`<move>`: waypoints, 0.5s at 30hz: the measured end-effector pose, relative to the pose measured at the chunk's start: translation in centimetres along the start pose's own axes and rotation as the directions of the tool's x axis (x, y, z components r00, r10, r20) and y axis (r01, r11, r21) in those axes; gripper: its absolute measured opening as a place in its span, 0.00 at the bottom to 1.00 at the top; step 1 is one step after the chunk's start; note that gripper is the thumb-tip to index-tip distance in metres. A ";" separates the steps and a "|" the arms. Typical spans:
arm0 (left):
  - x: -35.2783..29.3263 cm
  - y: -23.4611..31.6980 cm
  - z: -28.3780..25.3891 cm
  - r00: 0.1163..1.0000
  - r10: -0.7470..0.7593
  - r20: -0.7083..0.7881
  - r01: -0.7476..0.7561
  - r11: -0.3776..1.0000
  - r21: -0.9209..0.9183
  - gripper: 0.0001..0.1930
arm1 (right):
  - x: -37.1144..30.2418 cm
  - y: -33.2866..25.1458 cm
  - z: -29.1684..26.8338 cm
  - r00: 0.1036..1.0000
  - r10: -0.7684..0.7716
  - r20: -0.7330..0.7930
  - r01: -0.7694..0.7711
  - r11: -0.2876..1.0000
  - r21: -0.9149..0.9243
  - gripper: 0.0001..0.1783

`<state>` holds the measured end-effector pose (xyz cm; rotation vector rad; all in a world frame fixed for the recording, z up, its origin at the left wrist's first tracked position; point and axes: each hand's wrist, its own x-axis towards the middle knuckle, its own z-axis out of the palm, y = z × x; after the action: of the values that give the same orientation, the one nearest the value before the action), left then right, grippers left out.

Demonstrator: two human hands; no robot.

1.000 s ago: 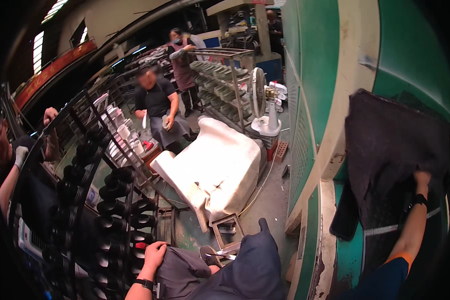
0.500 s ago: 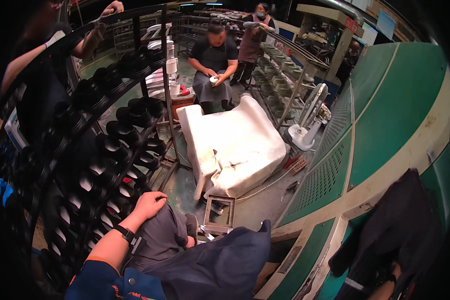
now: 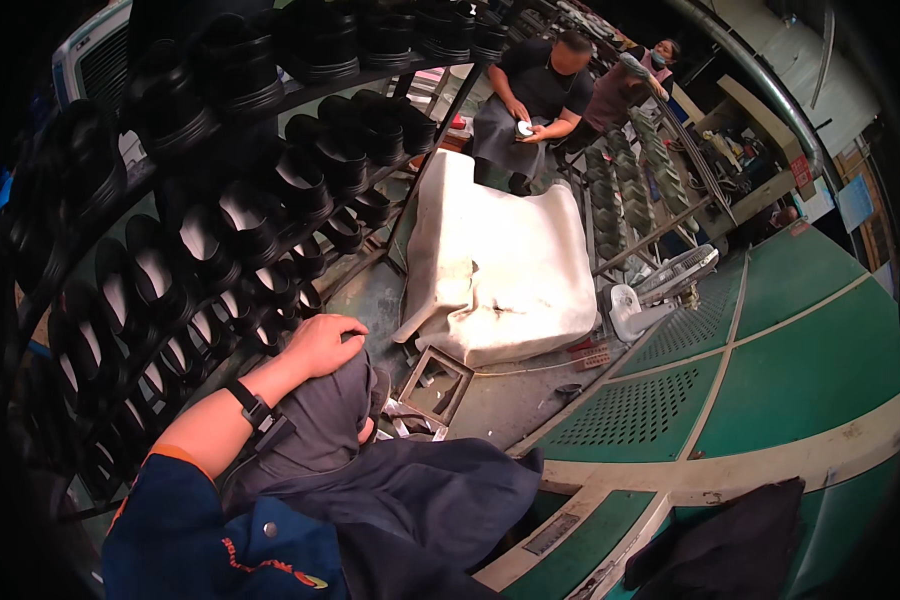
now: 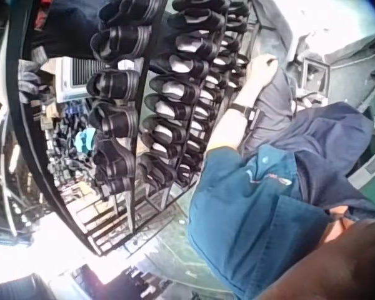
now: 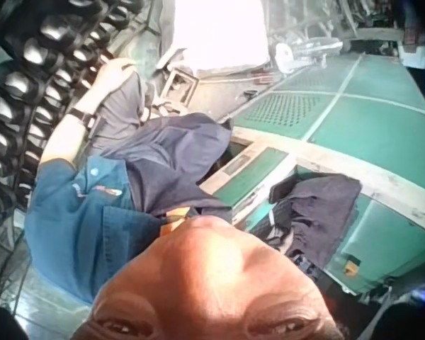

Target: Inspecting and preparing shoe components, including the sole and upper, in a factory setting.

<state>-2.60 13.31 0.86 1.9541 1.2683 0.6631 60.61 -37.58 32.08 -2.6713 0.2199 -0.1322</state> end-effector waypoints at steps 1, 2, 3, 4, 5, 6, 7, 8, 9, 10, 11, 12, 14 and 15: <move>-0.1 0.0 -0.2 1.000 -0.005 -0.017 0.004 1.000 -0.018 0.16 | -1.8 0.4 0.0 1.000 0.023 -0.010 -0.023 1.000 0.005 0.38; -0.2 -0.1 -0.5 0.999 -0.009 -0.033 0.008 0.999 -0.035 0.16 | -3.7 0.8 -0.1 0.999 0.048 -0.020 -0.048 0.999 0.011 0.37; -0.2 -0.2 -0.7 1.000 -0.006 -0.028 0.005 0.999 -0.042 0.16 | -5.5 1.4 0.0 0.997 0.074 -0.029 -0.074 0.997 0.020 0.36; -0.4 -0.4 -0.9 1.000 -0.010 -0.027 0.009 1.000 -0.018 0.16 | -7.4 2.1 0.1 0.994 0.102 -0.038 -0.101 0.994 0.029 0.35; -0.4 -0.7 -0.9 1.000 -0.013 -0.025 0.013 1.000 0.006 0.16 | -9.3 2.7 0.2 0.990 0.130 -0.046 -0.128 0.991 0.038 0.35; -0.7 -1.1 -0.9 1.000 -0.008 -0.017 0.008 1.000 0.004 0.16 | -11.3 3.6 0.5 0.985 0.162 -0.053 -0.159 0.986 0.048 0.34; -0.9 -1.5 -1.0 0.998 0.047 -0.044 -0.046 0.999 0.008 0.16 | -13.3 4.5 0.7 0.979 0.193 -0.059 -0.190 0.980 0.059 0.33; -0.9 -1.9 -1.1 0.992 0.100 -0.072 -0.100 0.995 0.013 0.15 | -15.4 5.4 1.0 0.972 0.225 -0.064 -0.220 0.973 0.069 0.32; -0.9 -1.9 -1.4 0.993 0.105 -0.062 -0.105 0.994 0.008 0.15 | -17.6 6.3 1.1 0.964 0.256 -0.073 -0.251 0.965 0.078 0.32; -1.0 -1.7 -1.9 0.996 0.068 -0.052 -0.069 0.997 -0.019 0.15 | -19.8 7.1 1.1 0.955 0.287 -0.081 -0.280 0.956 0.088 0.31; -1.1 -1.6 -2.2 0.999 0.031 -0.043 -0.033 0.998 -0.046 0.14 | -22.0 7.8 1.1 0.945 0.316 -0.088 -0.308 0.946 0.099 0.30; -0.9 -1.8 -2.3 0.999 0.036 -0.042 -0.038 0.998 -0.054 0.14 | -23.3 7.9 1.2 0.936 0.339 -0.096 -0.328 0.938 0.115 0.29; -0.7 -2.2 -2.3 1.000 0.025 -0.019 -0.026 0.997 -0.073 0.14 | -25.9 8.1 1.5 0.926 0.360 -0.110 -0.345 0.929 0.137 0.29; -0.6 -2.4 -2.4 0.999 0.030 -0.017 -0.032 0.996 -0.080 0.14 | -26.3 8.1 1.6 0.935 0.331 -0.128 -0.316 0.941 0.121 0.29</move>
<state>-5.95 14.07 0.49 1.9099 1.2046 0.7353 33.87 -39.39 25.59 -2.4875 0.6791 -0.2290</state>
